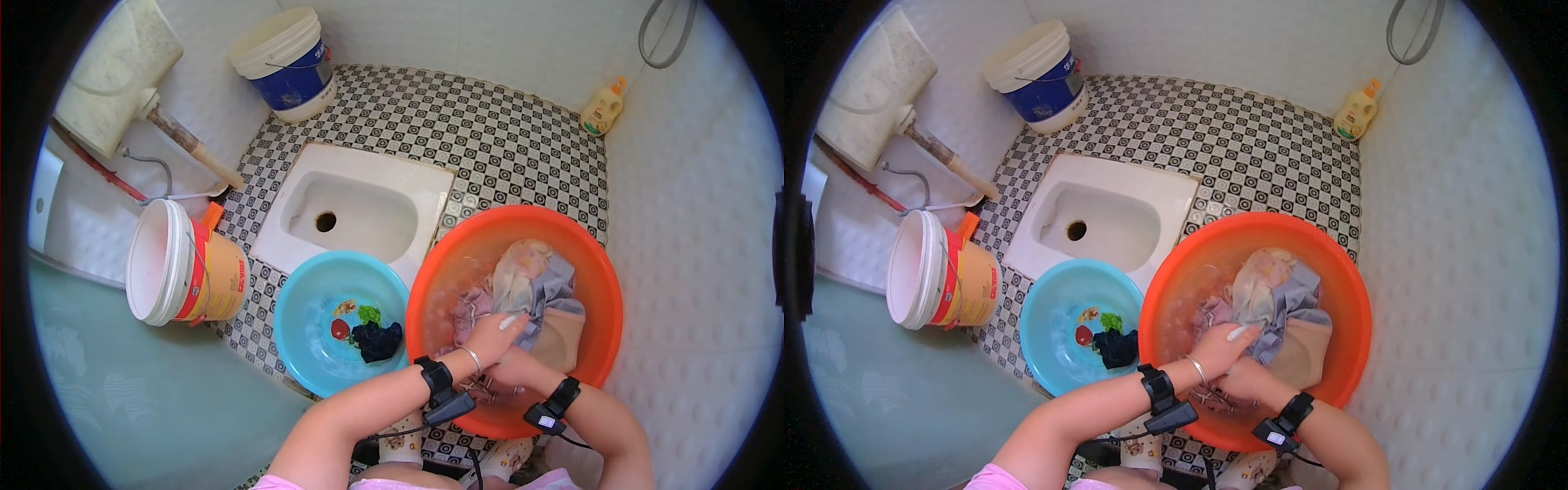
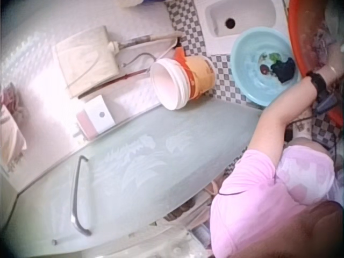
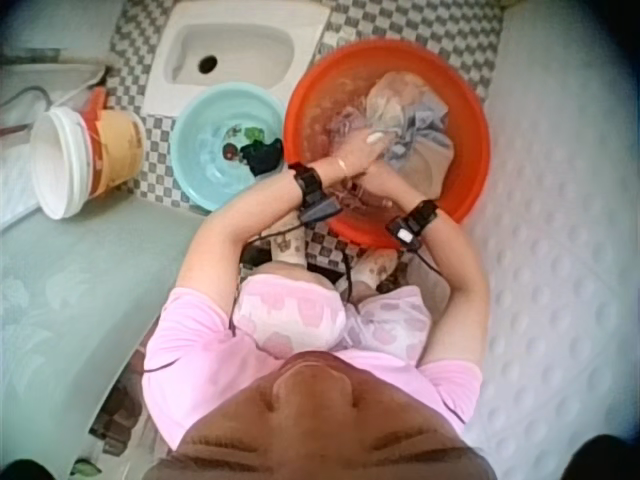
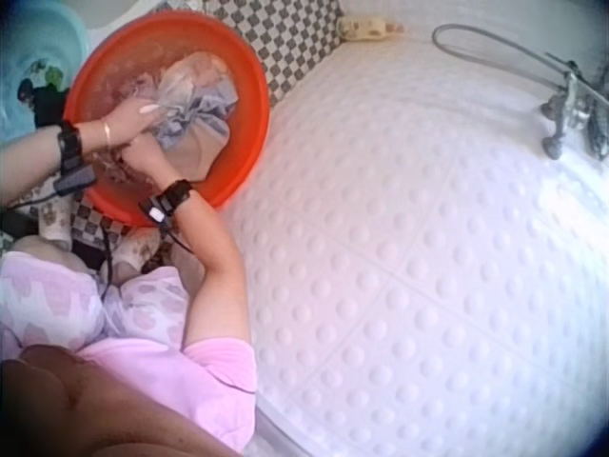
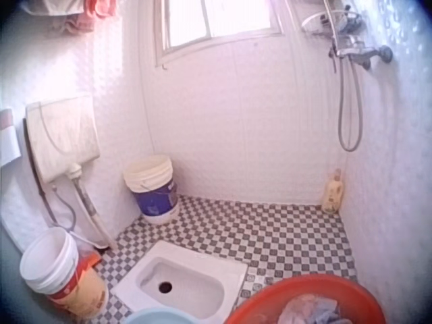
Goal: Hand washing clothes in a plastic basin in a bathroom.
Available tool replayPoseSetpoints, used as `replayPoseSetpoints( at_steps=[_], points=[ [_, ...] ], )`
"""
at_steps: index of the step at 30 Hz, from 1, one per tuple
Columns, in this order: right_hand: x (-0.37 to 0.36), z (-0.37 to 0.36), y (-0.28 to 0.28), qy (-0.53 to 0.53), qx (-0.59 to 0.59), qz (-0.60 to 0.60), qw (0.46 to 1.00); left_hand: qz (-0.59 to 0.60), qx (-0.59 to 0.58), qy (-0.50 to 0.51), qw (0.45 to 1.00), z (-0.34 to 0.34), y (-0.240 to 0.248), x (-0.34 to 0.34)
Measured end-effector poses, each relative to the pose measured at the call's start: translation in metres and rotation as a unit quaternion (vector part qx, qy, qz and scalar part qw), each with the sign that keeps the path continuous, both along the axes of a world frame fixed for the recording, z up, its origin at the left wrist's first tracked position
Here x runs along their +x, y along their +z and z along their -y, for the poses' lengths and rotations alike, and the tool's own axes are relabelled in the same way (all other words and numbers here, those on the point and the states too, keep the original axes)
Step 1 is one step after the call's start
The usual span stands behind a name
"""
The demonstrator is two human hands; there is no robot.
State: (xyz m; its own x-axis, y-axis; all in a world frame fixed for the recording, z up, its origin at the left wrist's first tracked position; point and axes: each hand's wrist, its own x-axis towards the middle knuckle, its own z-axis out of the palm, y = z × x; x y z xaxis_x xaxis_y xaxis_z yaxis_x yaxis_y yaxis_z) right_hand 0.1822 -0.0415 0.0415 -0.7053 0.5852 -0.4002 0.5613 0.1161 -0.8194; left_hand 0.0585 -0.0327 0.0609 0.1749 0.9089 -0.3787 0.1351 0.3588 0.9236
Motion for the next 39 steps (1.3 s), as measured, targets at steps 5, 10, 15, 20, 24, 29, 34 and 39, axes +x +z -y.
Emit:
replayPoseSetpoints(
  at_steps=[5,10,15,20,24,29,34,39],
  points=[
    [-0.002,0.015,-0.021,0.007,0.028,0.015,0.999,-0.055,0.077,0.037,0.995,0.011,-0.035,0.004],
    [-0.009,0.014,0.012,0.059,-0.001,0.128,0.99,-0.071,0.017,0.055,0.996,0.022,-0.033,0.005],
    [-0.014,0.022,-0.007,0.085,-0.013,0.174,0.981,-0.085,-0.009,0.06,0.994,0.035,-0.047,-0.007],
    [-0.032,-0.006,0.019,0.048,-0.051,-0.078,0.994,-0.147,0.118,0.071,0.98,0.029,0.011,-0.062],
    [-0.041,-0.025,0.023,0.062,-0.02,0.005,0.998,-0.252,0.0,0.192,0.948,0.027,0.06,-0.123],
    [-0.027,-0.032,-0.018,0.149,0.004,0.164,0.975,-0.355,-0.069,0.131,0.923,0.065,0.018,-0.178],
    [0.01,0.002,-0.041,0.262,0.091,0.219,0.935,-0.357,0.071,0.105,0.925,0.058,0.016,-0.155],
    [0.04,-0.019,-0.034,0.242,0.103,0.341,0.903,-0.316,0.172,-0.036,0.932,0.031,0.018,-0.101]
  ],
)
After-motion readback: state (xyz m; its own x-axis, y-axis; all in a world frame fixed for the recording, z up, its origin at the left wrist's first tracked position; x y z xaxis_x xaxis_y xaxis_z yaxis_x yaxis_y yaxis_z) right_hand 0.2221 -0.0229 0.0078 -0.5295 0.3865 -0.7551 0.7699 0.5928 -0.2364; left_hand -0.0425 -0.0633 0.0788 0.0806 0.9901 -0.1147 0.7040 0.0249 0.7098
